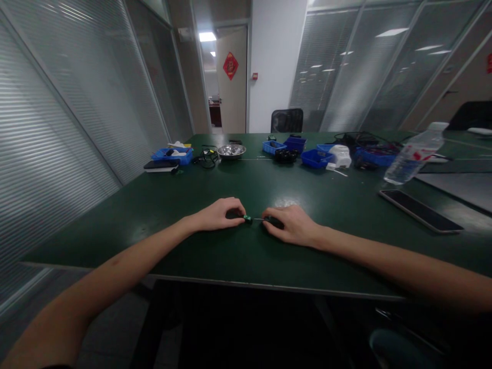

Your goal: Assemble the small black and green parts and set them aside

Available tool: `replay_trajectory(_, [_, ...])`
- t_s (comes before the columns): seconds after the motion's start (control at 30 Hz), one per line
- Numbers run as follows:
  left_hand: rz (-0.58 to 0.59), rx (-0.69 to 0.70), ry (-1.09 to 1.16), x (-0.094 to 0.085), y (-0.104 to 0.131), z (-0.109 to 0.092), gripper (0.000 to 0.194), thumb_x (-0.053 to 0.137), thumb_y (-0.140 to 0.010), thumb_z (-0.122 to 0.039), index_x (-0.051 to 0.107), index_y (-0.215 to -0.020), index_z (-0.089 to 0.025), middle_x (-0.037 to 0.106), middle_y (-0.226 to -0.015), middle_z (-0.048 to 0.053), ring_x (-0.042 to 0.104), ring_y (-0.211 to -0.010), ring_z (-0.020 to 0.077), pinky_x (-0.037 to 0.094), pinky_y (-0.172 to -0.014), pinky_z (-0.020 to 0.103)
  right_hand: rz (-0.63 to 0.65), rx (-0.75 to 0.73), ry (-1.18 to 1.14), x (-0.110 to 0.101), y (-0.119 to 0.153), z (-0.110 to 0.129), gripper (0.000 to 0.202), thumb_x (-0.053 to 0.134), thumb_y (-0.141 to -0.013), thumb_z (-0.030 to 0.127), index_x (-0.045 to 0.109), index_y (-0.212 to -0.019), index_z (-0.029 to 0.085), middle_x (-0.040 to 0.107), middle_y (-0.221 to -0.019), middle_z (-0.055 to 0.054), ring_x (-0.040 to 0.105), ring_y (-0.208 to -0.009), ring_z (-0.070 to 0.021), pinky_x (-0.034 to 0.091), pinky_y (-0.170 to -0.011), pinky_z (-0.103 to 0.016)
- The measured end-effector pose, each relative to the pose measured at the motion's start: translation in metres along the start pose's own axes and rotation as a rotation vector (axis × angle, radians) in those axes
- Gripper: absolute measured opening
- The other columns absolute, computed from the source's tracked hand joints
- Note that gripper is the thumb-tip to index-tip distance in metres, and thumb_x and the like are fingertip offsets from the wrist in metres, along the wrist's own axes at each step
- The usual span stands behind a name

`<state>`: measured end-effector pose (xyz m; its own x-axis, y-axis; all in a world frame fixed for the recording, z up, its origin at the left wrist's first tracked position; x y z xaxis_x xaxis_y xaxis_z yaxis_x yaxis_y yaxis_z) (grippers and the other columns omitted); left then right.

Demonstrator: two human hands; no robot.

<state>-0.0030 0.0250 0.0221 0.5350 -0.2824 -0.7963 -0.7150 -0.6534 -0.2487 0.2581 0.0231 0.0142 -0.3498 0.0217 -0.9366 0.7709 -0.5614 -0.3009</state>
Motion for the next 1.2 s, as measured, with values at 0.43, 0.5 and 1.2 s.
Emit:
replay_trajectory(0.43, [0.016,0.026,0.015,0.005,0.0,0.002,0.023,0.07,-0.104,-0.036,0.076,-0.115,-0.017,0.07,-0.106,0.009,0.065,-0.097,0.0218,0.05,-0.087,0.033,0.039,-0.079,-0.021,0.001,-0.001,0.003,0.03,0.05,-0.112,0.039,0.069,-0.125,0.021,0.078,-0.105,-0.008,0.069,-0.077,-0.0188,0.043,-0.069,-0.031])
replay_trajectory(0.5, [0.02,0.031,0.021,0.006,-0.001,0.001,0.024,0.069,-0.104,-0.036,0.076,-0.115,-0.016,0.07,-0.105,0.009,0.065,-0.097,0.0216,0.05,-0.086,0.033,0.043,-0.094,-0.008,0.001,-0.001,0.004,0.031,0.049,-0.112,0.04,0.07,-0.125,0.021,0.078,-0.105,-0.008,0.069,-0.077,-0.019,0.043,-0.068,-0.031])
replay_trajectory(1.2, [0.009,0.013,0.116,0.02,-0.009,-0.006,0.028,0.074,-0.101,-0.042,0.076,-0.111,-0.015,0.069,-0.102,0.008,0.064,-0.092,0.0196,0.05,-0.083,0.031,0.041,-0.162,0.052,0.004,0.0,0.006,0.042,0.039,-0.117,0.044,0.071,-0.128,0.02,0.075,-0.101,-0.008,0.066,-0.072,-0.0173,0.04,-0.064,-0.03])
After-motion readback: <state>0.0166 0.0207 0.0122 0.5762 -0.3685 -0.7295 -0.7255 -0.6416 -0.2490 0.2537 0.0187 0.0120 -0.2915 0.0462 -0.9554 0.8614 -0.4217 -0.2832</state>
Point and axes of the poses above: each hand's wrist, its own y-axis away from the middle knuckle, its own x-axis out of the palm, z = x × y, the point moved 3 cm from there along -y, towards the middle knuckle
